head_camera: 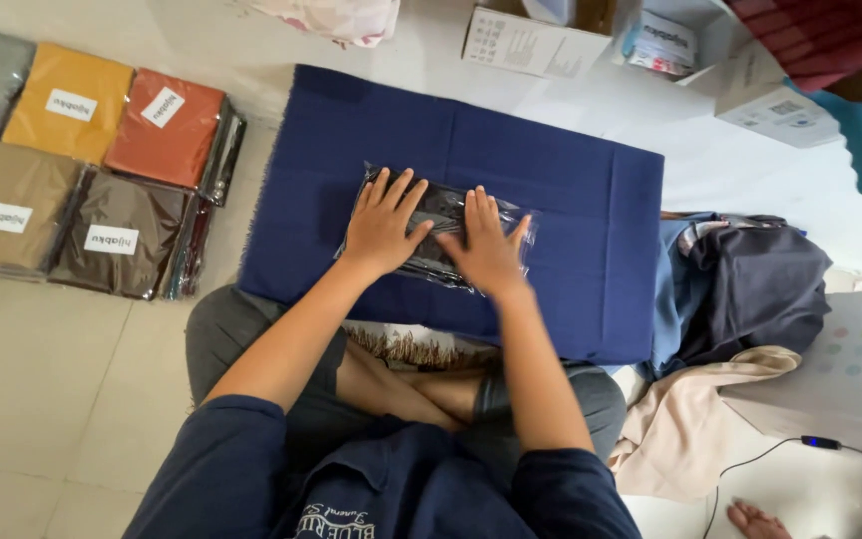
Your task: The person uses a lint roller to clean pieces of fabric on a blue mat, folds the fabric by hand into rectangular shapes, and places the folded items into plastic bags with labels.
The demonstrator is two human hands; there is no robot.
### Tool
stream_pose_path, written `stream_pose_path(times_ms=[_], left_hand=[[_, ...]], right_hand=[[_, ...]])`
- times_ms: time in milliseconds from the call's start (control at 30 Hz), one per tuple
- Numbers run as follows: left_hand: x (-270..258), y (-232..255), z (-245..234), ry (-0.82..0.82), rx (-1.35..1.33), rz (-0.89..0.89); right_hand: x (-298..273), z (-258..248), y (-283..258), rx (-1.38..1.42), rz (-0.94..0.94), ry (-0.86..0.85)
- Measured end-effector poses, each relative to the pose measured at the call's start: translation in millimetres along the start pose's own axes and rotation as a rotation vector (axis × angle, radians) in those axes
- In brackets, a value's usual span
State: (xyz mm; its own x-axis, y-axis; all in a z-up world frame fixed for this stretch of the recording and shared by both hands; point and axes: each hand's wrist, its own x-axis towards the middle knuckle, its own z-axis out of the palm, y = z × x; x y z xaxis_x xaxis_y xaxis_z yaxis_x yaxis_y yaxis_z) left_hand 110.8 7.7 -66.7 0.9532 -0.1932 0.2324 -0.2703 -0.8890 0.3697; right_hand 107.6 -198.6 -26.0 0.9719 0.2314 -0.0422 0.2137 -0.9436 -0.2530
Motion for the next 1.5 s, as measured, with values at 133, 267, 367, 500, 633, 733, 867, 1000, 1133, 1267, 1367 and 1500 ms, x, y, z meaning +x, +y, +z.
stream_pose_path(times_ms=[133, 267, 367, 500, 633, 733, 867, 1000, 1133, 1267, 1367, 1500], left_hand=[[30.8, -15.1, -3.3, 0.092, 0.140, 0.104], [76.4, -56.0, 18.1, -0.220, 0.146, 0.086], [88.3, -53.3, -13.9, -0.346, 0.127, 0.070], [77.1, -13.0, -108.2, -0.266, 0.011, 0.117], [48.2, 30.7, -168.8, -0.001, -0.060, 0.252], [23.0, 33.2, -126.9, 0.170, 0.117, 0.373], [-36.6, 25.5, -49.5, 0.113, 0.077, 0.420], [-49.2, 21.5, -32.3, 0.116, -0.112, 0.365], [-17.9, 39.9, -57.1, 0.337, -0.187, 0.288], [6.4, 56.3, -9.9, 0.358, -0.005, 0.236], [-0.8, 61.3, 8.8, 0.264, 0.060, 0.141], [-2.9, 54.9, 22.9, 0.211, 0.049, 0.088]], right_hand=[[26.3, 5.2, 83.7, 0.036, 0.032, 0.314], [56.0, 34.0, 152.5, 0.087, 0.109, 0.164], [64.5, 27.4, 162.0, 0.050, -0.010, 0.128], [28.1, -71.0, 115.2, 0.250, -0.248, 0.457], [-23.4, -135.7, 88.6, 0.286, -0.248, 0.622], [-54.7, -108.0, 103.2, 0.262, -0.266, 0.688], [-98.7, -38.4, 126.6, 0.243, -0.205, 0.569], [-117.0, -16.1, 132.3, 0.359, -0.132, 0.534], [-87.8, -32.4, 81.1, 0.347, -0.166, 0.618], [-28.8, -5.8, 28.6, 0.201, -0.188, 0.526], [-15.1, 16.3, 14.8, 0.017, -0.092, 0.341], [-12.1, 25.7, 17.6, 0.011, -0.036, 0.321]])
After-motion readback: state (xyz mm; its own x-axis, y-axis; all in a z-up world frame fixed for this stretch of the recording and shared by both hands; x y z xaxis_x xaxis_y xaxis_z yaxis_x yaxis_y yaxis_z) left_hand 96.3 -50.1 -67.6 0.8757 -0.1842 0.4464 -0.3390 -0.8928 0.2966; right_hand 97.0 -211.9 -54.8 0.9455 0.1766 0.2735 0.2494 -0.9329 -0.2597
